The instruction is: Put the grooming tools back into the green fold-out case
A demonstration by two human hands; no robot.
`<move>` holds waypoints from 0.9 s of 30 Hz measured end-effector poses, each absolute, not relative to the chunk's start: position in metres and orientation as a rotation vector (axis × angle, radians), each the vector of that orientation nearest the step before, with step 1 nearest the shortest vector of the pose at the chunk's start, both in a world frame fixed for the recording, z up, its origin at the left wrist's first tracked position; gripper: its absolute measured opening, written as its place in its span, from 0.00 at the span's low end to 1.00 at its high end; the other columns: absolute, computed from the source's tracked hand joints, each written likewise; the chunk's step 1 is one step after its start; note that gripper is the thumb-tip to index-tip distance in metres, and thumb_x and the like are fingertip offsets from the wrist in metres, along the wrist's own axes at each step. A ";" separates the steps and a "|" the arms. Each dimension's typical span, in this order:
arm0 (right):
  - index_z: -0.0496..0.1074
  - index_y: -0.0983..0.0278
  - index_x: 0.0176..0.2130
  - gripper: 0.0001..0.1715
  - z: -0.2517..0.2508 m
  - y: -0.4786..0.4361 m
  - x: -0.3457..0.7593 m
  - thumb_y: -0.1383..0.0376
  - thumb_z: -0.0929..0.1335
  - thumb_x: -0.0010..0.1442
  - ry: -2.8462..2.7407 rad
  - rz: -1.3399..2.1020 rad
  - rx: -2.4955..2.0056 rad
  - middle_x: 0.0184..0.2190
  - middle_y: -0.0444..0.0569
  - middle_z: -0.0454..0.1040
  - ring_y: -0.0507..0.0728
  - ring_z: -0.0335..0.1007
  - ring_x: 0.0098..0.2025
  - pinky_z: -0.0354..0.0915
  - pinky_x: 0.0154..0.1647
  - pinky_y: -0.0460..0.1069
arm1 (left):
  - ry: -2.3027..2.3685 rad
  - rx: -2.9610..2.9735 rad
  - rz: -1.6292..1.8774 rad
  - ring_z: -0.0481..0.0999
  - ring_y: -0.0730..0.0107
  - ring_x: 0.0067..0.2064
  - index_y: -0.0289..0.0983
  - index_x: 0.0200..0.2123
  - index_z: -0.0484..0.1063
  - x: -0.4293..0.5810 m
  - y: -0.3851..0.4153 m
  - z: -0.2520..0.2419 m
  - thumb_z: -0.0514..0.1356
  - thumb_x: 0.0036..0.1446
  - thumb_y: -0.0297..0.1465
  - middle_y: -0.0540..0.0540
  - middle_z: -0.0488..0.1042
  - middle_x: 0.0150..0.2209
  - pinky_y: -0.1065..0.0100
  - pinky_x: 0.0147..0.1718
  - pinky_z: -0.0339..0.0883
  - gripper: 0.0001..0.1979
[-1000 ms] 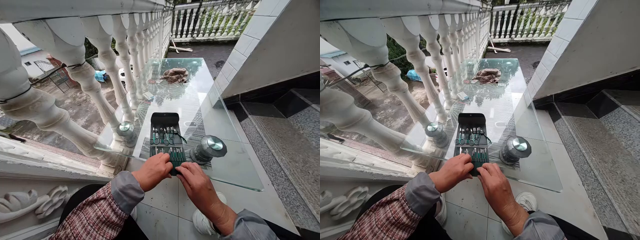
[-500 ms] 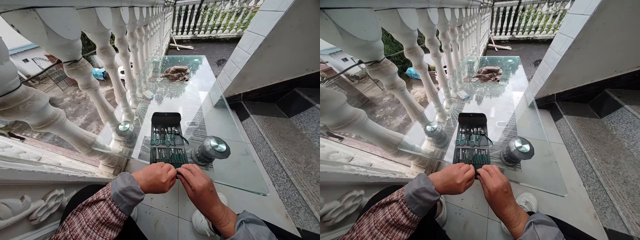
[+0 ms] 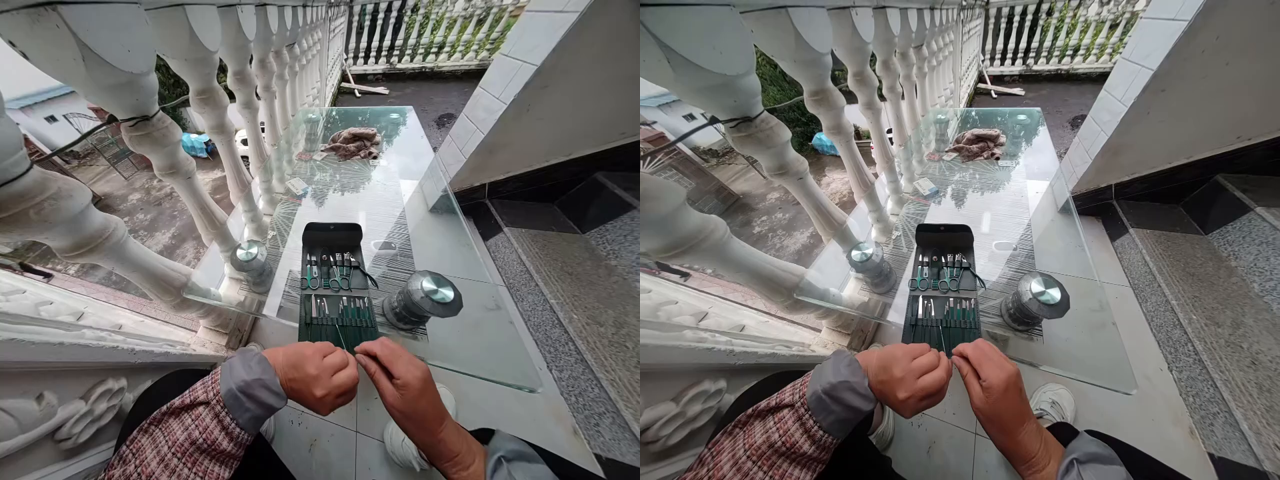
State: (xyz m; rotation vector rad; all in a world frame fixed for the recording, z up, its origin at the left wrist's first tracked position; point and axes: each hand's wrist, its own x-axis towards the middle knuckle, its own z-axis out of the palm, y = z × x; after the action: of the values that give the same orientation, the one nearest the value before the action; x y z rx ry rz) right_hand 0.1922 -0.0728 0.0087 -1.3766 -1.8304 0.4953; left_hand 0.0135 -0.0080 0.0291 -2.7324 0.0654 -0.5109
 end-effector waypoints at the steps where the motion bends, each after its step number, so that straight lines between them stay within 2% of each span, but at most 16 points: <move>1: 0.70 0.62 0.32 0.10 0.011 -0.074 0.192 0.64 0.61 0.62 -1.799 0.608 -1.402 0.27 0.45 0.71 0.51 0.66 0.29 0.63 0.30 0.46 | 0.078 -2.740 -0.537 0.66 0.73 0.27 0.33 0.30 0.72 0.013 -0.009 0.029 0.50 0.61 0.30 0.43 0.70 0.32 0.69 0.20 0.58 0.13; 6: 0.63 0.63 0.21 0.22 0.022 -0.077 0.187 0.57 0.59 0.62 -1.677 1.131 -1.494 0.19 0.42 0.64 0.49 0.60 0.23 0.58 0.23 0.43 | 0.271 -2.809 -0.560 0.67 0.74 0.27 0.35 0.28 0.72 0.014 -0.015 0.028 0.50 0.59 0.29 0.45 0.71 0.31 0.69 0.20 0.58 0.13; 11: 0.62 0.63 0.20 0.23 0.029 -0.079 0.188 0.53 0.61 0.59 -1.587 1.456 -1.459 0.15 0.40 0.58 0.48 0.54 0.20 0.53 0.18 0.43 | 0.451 -2.788 -0.661 0.69 0.71 0.29 0.34 0.30 0.73 0.015 -0.021 0.030 0.50 0.59 0.30 0.42 0.72 0.33 0.69 0.20 0.59 0.12; 14: 0.64 0.63 0.20 0.23 0.033 -0.075 0.203 0.52 0.60 0.58 -1.571 1.307 -1.539 0.16 0.41 0.60 0.49 0.54 0.19 0.53 0.19 0.44 | 0.307 -2.772 -0.654 0.70 0.70 0.32 0.32 0.35 0.72 0.013 -0.022 0.040 0.52 0.60 0.30 0.42 0.71 0.34 0.68 0.22 0.59 0.10; 17: 0.64 0.62 0.20 0.23 0.034 -0.065 0.229 0.51 0.60 0.58 -1.586 0.930 -1.741 0.17 0.42 0.64 0.50 0.57 0.20 0.56 0.22 0.45 | -0.005 -2.797 -0.454 0.69 0.69 0.33 0.32 0.38 0.69 0.012 -0.019 0.046 0.52 0.61 0.27 0.43 0.70 0.36 0.68 0.25 0.60 0.08; 20: 0.63 0.61 0.19 0.22 0.032 -0.052 0.255 0.53 0.60 0.57 -1.644 0.601 -2.061 0.16 0.43 0.65 0.51 0.58 0.20 0.52 0.22 0.46 | -0.277 -2.800 -0.334 0.67 0.69 0.34 0.31 0.38 0.67 0.014 -0.014 0.042 0.50 0.62 0.24 0.43 0.69 0.34 0.67 0.29 0.60 0.07; 23: 0.61 0.61 0.18 0.21 0.030 -0.042 0.268 0.55 0.60 0.57 -1.706 0.397 -2.344 0.16 0.45 0.66 0.52 0.54 0.19 0.46 0.21 0.47 | -0.383 -2.817 -0.257 0.64 0.68 0.32 0.31 0.33 0.66 0.018 -0.010 0.034 0.49 0.61 0.21 0.45 0.66 0.29 0.67 0.27 0.57 0.08; 27: 0.62 0.61 0.18 0.22 0.029 -0.036 0.268 0.56 0.59 0.58 -1.779 0.326 -2.443 0.18 0.47 0.67 0.52 0.53 0.18 0.43 0.21 0.47 | -0.349 -2.829 -0.163 0.62 0.67 0.31 0.33 0.29 0.66 0.020 -0.011 0.033 0.50 0.60 0.21 0.45 0.64 0.28 0.66 0.26 0.54 0.09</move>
State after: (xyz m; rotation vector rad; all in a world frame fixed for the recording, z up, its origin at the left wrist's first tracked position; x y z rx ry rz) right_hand 0.2684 -0.0356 0.0289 -2.4432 -1.7786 0.3259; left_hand 0.0198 -0.0107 0.0330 -2.8286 -0.3490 -0.1635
